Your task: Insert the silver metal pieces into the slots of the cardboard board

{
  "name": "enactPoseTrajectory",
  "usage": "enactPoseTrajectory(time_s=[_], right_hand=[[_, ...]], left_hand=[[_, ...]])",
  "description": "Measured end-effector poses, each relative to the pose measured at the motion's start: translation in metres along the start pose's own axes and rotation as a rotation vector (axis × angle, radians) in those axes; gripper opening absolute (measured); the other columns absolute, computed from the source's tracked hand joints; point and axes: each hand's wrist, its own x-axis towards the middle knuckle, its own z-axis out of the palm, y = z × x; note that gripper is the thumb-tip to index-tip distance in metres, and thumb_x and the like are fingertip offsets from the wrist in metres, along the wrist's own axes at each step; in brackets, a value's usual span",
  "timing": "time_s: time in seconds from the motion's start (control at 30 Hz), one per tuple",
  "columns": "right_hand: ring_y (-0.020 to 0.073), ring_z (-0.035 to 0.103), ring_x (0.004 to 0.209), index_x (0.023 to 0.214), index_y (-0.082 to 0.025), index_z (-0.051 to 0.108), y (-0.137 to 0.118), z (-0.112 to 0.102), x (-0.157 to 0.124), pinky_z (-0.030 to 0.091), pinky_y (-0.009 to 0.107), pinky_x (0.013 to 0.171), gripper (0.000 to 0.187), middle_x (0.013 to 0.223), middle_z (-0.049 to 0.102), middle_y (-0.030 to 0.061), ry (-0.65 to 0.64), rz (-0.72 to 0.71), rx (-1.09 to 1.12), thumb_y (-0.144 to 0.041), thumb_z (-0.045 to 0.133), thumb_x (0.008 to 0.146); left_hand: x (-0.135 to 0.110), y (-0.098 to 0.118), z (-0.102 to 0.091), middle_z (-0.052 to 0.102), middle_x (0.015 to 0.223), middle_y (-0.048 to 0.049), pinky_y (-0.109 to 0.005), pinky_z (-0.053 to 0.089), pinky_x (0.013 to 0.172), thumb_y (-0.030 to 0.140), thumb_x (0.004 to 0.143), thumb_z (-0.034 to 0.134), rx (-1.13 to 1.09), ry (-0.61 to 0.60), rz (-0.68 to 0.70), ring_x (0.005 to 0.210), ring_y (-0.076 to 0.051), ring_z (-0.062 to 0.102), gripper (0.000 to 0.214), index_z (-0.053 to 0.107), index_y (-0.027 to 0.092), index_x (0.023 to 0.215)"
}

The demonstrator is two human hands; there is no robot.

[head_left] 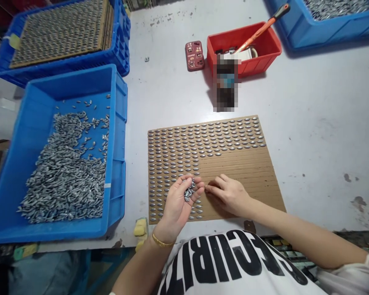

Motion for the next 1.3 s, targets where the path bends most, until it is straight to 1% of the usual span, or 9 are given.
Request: enactPoseTrajectory(time_s=[0.17, 0.27, 0.37, 0.43, 0.6, 0.87, 1.07, 1.2, 1.3], right_hand=[[0.0177, 0.049, 0.075, 0.093, -0.017, 0.062, 0.005, 0.013, -0.010, 0.041, 0.031, 0.068, 0.015, 0.085, 0.061, 0.0076, 0.031, -0.034, 0.001, -0.013, 0.047, 0.090], [0.0174, 0.052, 0.077, 0.097, -0.017, 0.060, 0.022, -0.002, -0.010, 0.042, 0.030, 0.069, 0.015, 0.083, 0.062, 0.0066, 0.110, 0.053, 0.029, -0.013, 0.046, 0.092], [0.0176, 0.054, 0.080, 0.097, -0.018, 0.060, 0.049, -0.019, -0.004, 0.045, 0.029, 0.072, 0.014, 0.086, 0.063, 0.0070, 0.294, 0.179, 0.023, -0.014, 0.048, 0.092], [0.0178, 0.055, 0.081, 0.094, -0.019, 0.061, 0.067, -0.025, 0.003, 0.046, 0.030, 0.073, 0.013, 0.086, 0.064, 0.0072, 0.371, 0.195, -0.011, -0.015, 0.048, 0.092], [0.0184, 0.057, 0.084, 0.097, -0.019, 0.063, 0.090, -0.022, 0.017, 0.047, 0.030, 0.075, 0.020, 0.090, 0.066, 0.0070, 0.320, 0.082, -0.131, -0.010, 0.046, 0.091], [0.0219, 0.054, 0.090, 0.106, -0.016, 0.064, 0.097, -0.025, 0.015, 0.047, 0.033, 0.075, 0.026, 0.100, 0.065, 0.0102, 0.134, -0.007, -0.339, -0.008, 0.045, 0.090], [0.0229, 0.054, 0.092, 0.106, -0.016, 0.064, 0.098, -0.027, 0.015, 0.049, 0.035, 0.077, 0.028, 0.100, 0.066, 0.0110, 0.122, -0.003, -0.309, -0.007, 0.044, 0.089], [0.0231, 0.056, 0.094, 0.108, -0.018, 0.063, 0.080, -0.035, 0.016, 0.049, 0.037, 0.081, 0.024, 0.103, 0.065, 0.0109, 0.219, 0.092, -0.127, -0.013, 0.048, 0.090], [0.0204, 0.059, 0.092, 0.109, -0.021, 0.063, 0.053, -0.045, 0.016, 0.050, 0.034, 0.077, 0.021, 0.103, 0.065, 0.0091, 0.254, 0.181, 0.232, -0.022, 0.054, 0.090]], left_hand=[[0.004, -0.006, 0.005, 0.069, 0.103, -0.0112, -0.034, 0.053, 0.090, 0.017, 0.079, 0.064, -0.008, -0.029, -0.004, 0.097, -0.022, 0.067, 0.017, 0.062, 0.014, 0.096], [0.005, -0.011, 0.008, 0.069, 0.100, -0.0091, -0.029, 0.053, 0.088, 0.014, 0.076, 0.067, 0.032, -0.051, -0.026, 0.092, -0.018, 0.067, 0.017, 0.064, 0.013, 0.093], [0.006, -0.017, 0.012, 0.069, 0.096, -0.0085, -0.025, 0.055, 0.082, 0.017, 0.076, 0.069, 0.056, -0.067, -0.087, 0.084, -0.014, 0.067, 0.021, 0.064, 0.014, 0.096], [0.007, -0.021, 0.015, 0.069, 0.096, -0.0090, -0.024, 0.055, 0.078, 0.019, 0.077, 0.069, 0.064, -0.078, -0.120, 0.081, -0.013, 0.067, 0.023, 0.063, 0.015, 0.099], [0.008, -0.030, 0.019, 0.068, 0.095, -0.0092, -0.024, 0.055, 0.076, 0.022, 0.078, 0.070, 0.057, -0.113, -0.152, 0.080, -0.014, 0.067, 0.025, 0.063, 0.015, 0.100], [0.012, -0.034, 0.019, 0.064, 0.077, -0.0044, -0.019, 0.052, 0.059, 0.031, 0.079, 0.069, 0.091, -0.091, -0.146, 0.064, -0.009, 0.061, 0.025, 0.065, 0.013, 0.094], [0.015, -0.032, 0.026, 0.061, 0.075, -0.0028, -0.018, 0.048, 0.054, 0.034, 0.078, 0.069, 0.101, -0.076, -0.119, 0.060, -0.007, 0.057, 0.027, 0.066, 0.012, 0.093], [0.017, -0.033, 0.029, 0.058, 0.070, -0.0002, -0.016, 0.043, 0.050, 0.035, 0.073, 0.074, 0.107, -0.075, -0.079, 0.057, -0.006, 0.052, 0.026, 0.063, 0.013, 0.084], [0.020, -0.035, 0.031, 0.056, 0.068, 0.0011, -0.016, 0.041, 0.049, 0.037, 0.071, 0.075, 0.116, -0.088, -0.044, 0.056, -0.006, 0.050, 0.029, 0.058, 0.015, 0.078]])
